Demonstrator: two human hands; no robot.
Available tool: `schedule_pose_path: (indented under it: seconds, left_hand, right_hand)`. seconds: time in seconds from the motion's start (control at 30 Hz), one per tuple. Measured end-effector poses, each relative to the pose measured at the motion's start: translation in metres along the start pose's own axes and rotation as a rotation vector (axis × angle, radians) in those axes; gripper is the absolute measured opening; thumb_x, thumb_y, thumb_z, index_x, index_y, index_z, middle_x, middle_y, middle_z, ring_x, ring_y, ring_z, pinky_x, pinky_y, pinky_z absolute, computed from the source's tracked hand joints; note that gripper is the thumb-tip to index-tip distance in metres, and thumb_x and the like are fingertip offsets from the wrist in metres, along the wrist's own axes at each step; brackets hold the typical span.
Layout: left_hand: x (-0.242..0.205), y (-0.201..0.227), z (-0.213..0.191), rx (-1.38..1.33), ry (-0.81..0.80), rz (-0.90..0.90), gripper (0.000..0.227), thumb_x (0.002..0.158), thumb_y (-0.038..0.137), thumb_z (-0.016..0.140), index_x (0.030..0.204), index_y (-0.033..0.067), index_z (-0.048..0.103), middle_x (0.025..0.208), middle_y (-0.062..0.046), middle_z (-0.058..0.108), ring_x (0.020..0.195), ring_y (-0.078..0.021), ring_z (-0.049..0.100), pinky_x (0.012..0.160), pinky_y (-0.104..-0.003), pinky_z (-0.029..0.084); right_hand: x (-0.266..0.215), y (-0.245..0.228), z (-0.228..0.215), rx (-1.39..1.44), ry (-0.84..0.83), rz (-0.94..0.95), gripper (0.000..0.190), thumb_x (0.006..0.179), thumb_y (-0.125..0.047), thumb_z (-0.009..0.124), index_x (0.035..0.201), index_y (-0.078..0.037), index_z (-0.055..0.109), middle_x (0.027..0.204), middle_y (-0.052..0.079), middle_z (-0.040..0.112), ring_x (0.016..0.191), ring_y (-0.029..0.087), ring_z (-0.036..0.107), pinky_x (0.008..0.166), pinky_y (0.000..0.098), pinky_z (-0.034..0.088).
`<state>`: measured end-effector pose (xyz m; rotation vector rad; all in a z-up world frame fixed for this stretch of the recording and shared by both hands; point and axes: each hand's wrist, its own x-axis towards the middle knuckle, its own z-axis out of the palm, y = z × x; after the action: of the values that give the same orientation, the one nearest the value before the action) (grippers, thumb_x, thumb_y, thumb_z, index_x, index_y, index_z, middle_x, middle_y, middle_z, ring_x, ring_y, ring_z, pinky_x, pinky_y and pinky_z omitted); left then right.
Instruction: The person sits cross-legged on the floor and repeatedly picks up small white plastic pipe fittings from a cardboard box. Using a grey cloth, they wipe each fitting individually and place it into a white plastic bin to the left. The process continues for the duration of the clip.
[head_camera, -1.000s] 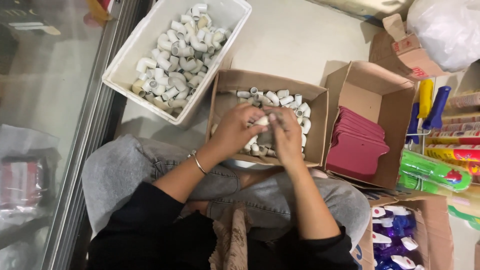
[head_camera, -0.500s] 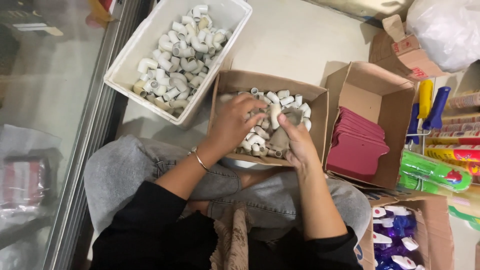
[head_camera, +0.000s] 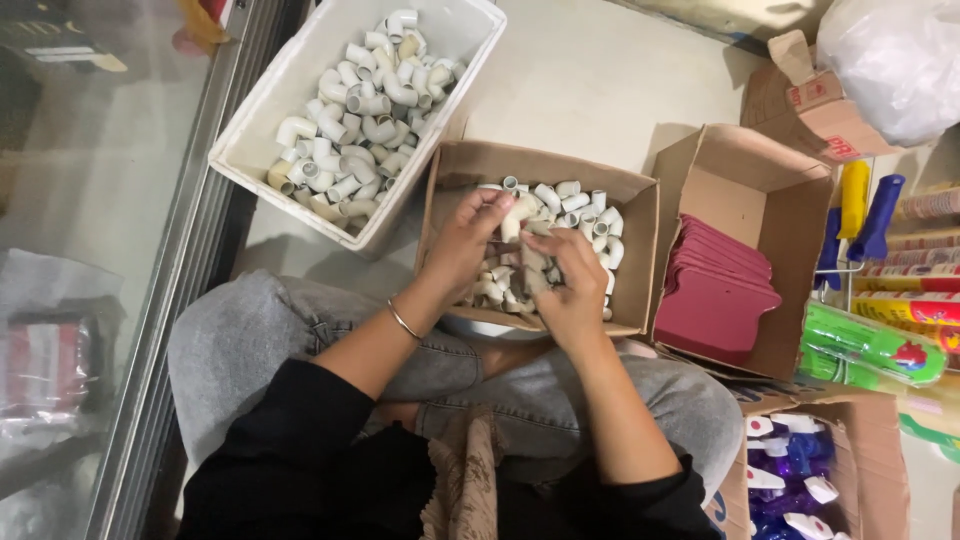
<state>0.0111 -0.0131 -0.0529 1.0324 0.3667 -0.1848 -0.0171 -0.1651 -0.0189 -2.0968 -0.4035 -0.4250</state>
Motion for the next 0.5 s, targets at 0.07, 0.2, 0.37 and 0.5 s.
schedule_pose_path:
  seconds: [0.07,0.2,0.37,0.5]
  left_hand:
    - [-0.009,0.003,0.007,0.005,-0.046,-0.017,0.035,0.094,0.036,0.070,0.116,0.0090,0.067,0.095,-0.007,0.065,0.085,-0.0194,0.067,0.074,-0.037,0.063]
    - [-0.022,0.002,0.019,0.093,-0.151,-0.034,0.017,0.097,0.027,0.065,0.097,0.0113,0.071,0.089,-0.001,0.065,0.086,-0.0136,0.061,0.075,-0.031,0.057]
    - [-0.014,0.000,0.006,-0.073,-0.293,-0.198,0.031,0.096,0.017,0.064,0.123,0.0021,0.067,0.087,-0.005,0.068,0.073,-0.0131,0.069,0.069,-0.029,0.062]
    - [-0.017,0.003,0.010,-0.107,-0.320,-0.151,0.044,0.090,0.012,0.074,0.128,-0.0085,0.062,0.112,-0.015,0.069,0.081,-0.0161,0.074,0.072,-0.030,0.067]
  right_hand:
    - [-0.001,0.004,-0.002,-0.109,0.030,-0.121,0.031,0.080,-0.002,0.084,0.107,-0.009,0.075,0.107,0.011,0.068,0.101,0.034,0.069,0.088,0.0429,0.055]
    - [0.004,-0.003,-0.002,-0.345,-0.126,-0.273,0.038,0.091,-0.014,0.067,0.129,-0.013,0.067,0.133,0.020,0.052,0.120,0.043,0.056,0.102,0.0499,0.046]
    - [0.005,0.007,-0.009,-0.179,-0.169,-0.107,0.031,0.100,-0.018,0.055,0.128,-0.012,0.064,0.126,0.022,0.054,0.117,0.046,0.056,0.100,0.0523,0.045]
    - [0.010,0.013,-0.012,0.254,-0.109,0.324,0.031,0.102,-0.032,0.055,0.119,-0.013,0.072,0.122,0.011,0.060,0.119,0.027,0.057,0.104,0.0413,0.042]
